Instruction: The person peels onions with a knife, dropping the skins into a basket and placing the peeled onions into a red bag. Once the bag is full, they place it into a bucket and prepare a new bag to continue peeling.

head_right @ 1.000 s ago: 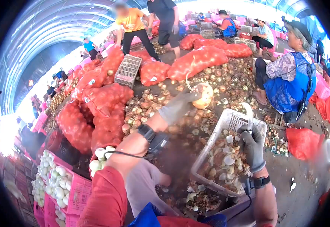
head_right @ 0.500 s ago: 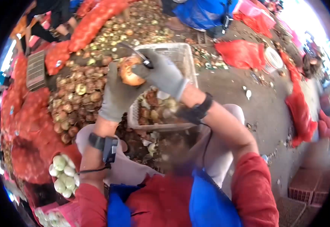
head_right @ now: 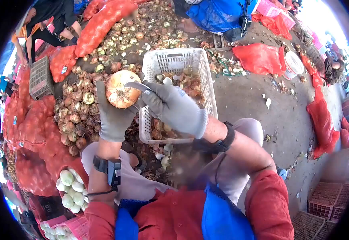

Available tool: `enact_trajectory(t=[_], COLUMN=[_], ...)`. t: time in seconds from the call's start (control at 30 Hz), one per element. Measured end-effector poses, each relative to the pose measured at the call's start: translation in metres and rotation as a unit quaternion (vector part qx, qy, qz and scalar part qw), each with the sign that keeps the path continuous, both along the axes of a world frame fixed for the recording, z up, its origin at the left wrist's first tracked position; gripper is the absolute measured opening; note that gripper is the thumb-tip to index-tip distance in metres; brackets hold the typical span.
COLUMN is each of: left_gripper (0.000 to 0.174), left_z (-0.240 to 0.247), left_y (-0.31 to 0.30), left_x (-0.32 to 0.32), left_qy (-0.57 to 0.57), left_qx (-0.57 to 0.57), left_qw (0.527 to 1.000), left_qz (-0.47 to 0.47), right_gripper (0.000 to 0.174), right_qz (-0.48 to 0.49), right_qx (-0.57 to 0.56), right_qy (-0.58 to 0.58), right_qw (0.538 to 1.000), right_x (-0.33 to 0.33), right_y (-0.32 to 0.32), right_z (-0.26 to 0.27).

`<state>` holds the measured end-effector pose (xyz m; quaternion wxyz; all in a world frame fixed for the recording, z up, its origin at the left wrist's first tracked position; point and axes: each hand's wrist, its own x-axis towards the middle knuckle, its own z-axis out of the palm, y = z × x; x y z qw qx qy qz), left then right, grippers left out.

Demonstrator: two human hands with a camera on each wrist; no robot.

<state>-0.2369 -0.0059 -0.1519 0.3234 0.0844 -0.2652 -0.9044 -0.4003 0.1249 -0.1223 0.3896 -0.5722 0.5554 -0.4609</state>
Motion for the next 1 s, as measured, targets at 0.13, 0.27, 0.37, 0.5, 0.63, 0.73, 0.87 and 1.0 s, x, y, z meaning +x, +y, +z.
enact_trajectory(t=[0.13, 0.27, 0.37, 0.5, 0.63, 0.73, 0.87, 1.0], left_gripper=[0.075, 0.043, 0.028, 0.035, 0.033, 0.044, 0.04, 0.035], left_z=[-0.011, -0.006, 0.004, -0.002, -0.021, -0.011, -0.007, -0.034], left_y=[0.005, -0.002, 0.004, 0.015, 0.009, 0.001, -0.001, -0.011], left_x=[0.003, 0.003, 0.007, -0.004, -0.024, -0.024, -0.023, -0.027], left_qy=[-0.266, -0.244, -0.205, -0.124, -0.15, -0.201, -0.224, -0.162], left_qx=[-0.576, -0.574, -0.496, -0.136, -0.301, -0.462, -0.477, -0.337], left_qw=[0.74, 0.757, 0.834, 0.978, 0.897, 0.749, 0.708, 0.841], left_qz=[0.223, 0.197, 0.131, 0.096, 0.286, 0.429, 0.471, 0.391], right_gripper=[0.033, 0.033, 0.036, 0.036, 0.028, 0.033, 0.038, 0.041], right_qz=[-0.056, -0.074, 0.003, -0.108, 0.018, 0.036, -0.009, -0.153], right_qx=[-0.088, -0.081, 0.018, 0.13, 0.194, 0.198, 0.158, -0.031], right_qy=[0.008, 0.112, 0.085, -0.098, -0.49, -0.554, -0.402, -0.12], right_qw=[0.994, 0.988, 0.996, 0.981, 0.85, 0.808, 0.902, 0.98], right_x=[0.014, 0.02, 0.009, 0.03, 0.036, 0.017, 0.007, 0.005], right_y=[-0.002, 0.001, 0.001, -0.015, -0.006, -0.013, -0.01, -0.02], right_z=[-0.006, -0.009, -0.01, -0.054, -0.049, -0.03, -0.02, -0.018])
